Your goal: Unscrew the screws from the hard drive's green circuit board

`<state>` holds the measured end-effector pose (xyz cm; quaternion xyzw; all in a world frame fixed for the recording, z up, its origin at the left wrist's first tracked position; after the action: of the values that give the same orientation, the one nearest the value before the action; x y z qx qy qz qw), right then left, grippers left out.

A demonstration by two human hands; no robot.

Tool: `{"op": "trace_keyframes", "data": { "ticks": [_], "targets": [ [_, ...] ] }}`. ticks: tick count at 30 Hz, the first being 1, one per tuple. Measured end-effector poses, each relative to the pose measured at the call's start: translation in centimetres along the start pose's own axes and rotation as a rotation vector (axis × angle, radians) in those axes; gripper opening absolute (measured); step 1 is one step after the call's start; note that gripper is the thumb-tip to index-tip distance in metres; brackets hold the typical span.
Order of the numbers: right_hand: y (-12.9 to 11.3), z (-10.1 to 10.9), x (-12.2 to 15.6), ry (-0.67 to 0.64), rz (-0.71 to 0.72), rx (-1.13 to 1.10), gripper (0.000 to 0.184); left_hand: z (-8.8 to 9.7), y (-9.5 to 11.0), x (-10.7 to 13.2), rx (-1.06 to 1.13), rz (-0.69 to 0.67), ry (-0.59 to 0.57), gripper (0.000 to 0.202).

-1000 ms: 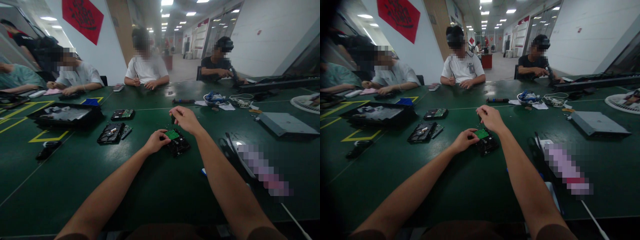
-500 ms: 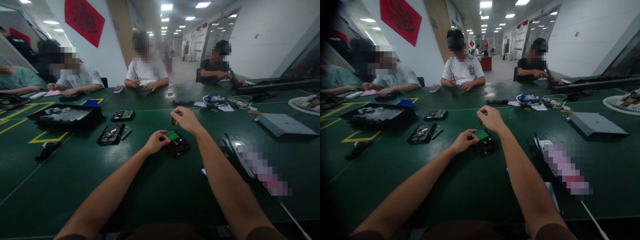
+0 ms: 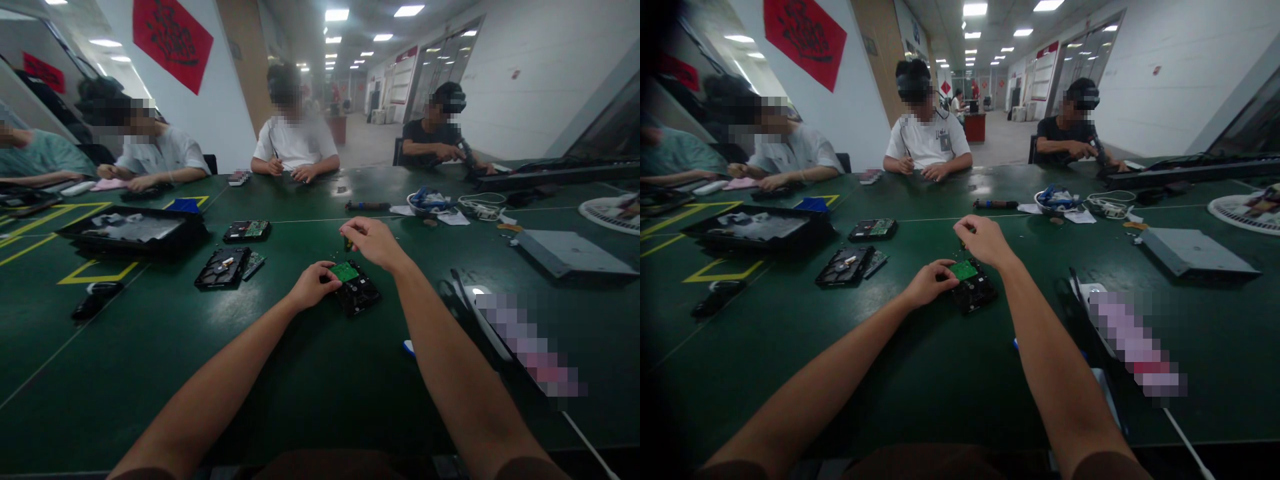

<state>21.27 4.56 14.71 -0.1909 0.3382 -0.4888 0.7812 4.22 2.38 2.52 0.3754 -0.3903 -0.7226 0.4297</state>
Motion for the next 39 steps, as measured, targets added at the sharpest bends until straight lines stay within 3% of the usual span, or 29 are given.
{"op": "trace_keyframes", "data": {
  "ticks": [39],
  "targets": [
    [-0.15,0.02,0.06,-0.02,-0.004,0.019,0.027,-0.01,-0.04,0.02,0.001,0.018,0.008,0.01]
  ]
}}
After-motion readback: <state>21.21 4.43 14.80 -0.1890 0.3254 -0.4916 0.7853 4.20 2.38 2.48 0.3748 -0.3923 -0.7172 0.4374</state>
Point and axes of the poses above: each hand's wrist, its own x-axis away from the middle knuckle, its own z-axis out of the back of the hand, y = z × x, the point moved 5 cm from there along -x, towards the middle knuckle, and after that the axes turned 13 degrees about x, right-handed, at the moved point
